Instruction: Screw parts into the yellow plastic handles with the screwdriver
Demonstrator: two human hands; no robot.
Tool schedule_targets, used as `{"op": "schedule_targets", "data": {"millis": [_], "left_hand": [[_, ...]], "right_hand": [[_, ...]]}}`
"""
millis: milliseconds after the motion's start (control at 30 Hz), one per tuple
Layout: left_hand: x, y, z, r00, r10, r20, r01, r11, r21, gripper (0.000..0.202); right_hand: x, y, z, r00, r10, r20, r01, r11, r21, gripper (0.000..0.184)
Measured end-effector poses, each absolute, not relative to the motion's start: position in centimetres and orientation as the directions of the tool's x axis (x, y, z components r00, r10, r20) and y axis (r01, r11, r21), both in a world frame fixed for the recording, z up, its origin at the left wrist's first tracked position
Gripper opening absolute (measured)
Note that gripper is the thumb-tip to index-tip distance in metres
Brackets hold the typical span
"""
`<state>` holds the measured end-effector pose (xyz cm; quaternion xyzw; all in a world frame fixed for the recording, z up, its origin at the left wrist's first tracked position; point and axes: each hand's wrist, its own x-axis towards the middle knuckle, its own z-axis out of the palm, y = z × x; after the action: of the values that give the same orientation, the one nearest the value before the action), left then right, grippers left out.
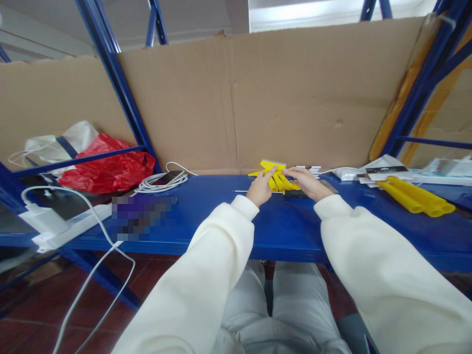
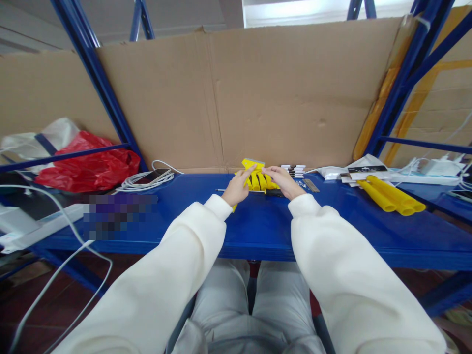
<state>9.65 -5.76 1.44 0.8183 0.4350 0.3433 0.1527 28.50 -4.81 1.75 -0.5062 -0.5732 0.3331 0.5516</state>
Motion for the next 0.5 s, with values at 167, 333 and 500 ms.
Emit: {"op": "schedule_targets", "data": {"millis": [167, 333, 500], "left_hand": [[9.4, -4.7, 2.3, 0.221, 0.957, 0.189, -0.018, -0.190, 0.982, 0.096], [9.1, -4.9, 3.2, 0.405, 0.914, -0.026, -0.250, 0.138, 0.958, 0.093], [9.3, -5.3, 3.1, 0.513, 0.850, -0.116, -0.133, 0.213, 0.968, 0.092]], "right_hand": [[33.3, -3.6, 1.6, 0.309, 0.892, 0.329, 0.457, 0.164, -0.874, 0.020], [38.5, -4.1, 1.3, 0.540, 0.765, 0.352, 0.780, -0.297, -0.552, 0.016], [39.4, -5.6, 1.2, 0.632, 0.740, 0.229, 0.753, -0.517, -0.406, 0.055]]}}
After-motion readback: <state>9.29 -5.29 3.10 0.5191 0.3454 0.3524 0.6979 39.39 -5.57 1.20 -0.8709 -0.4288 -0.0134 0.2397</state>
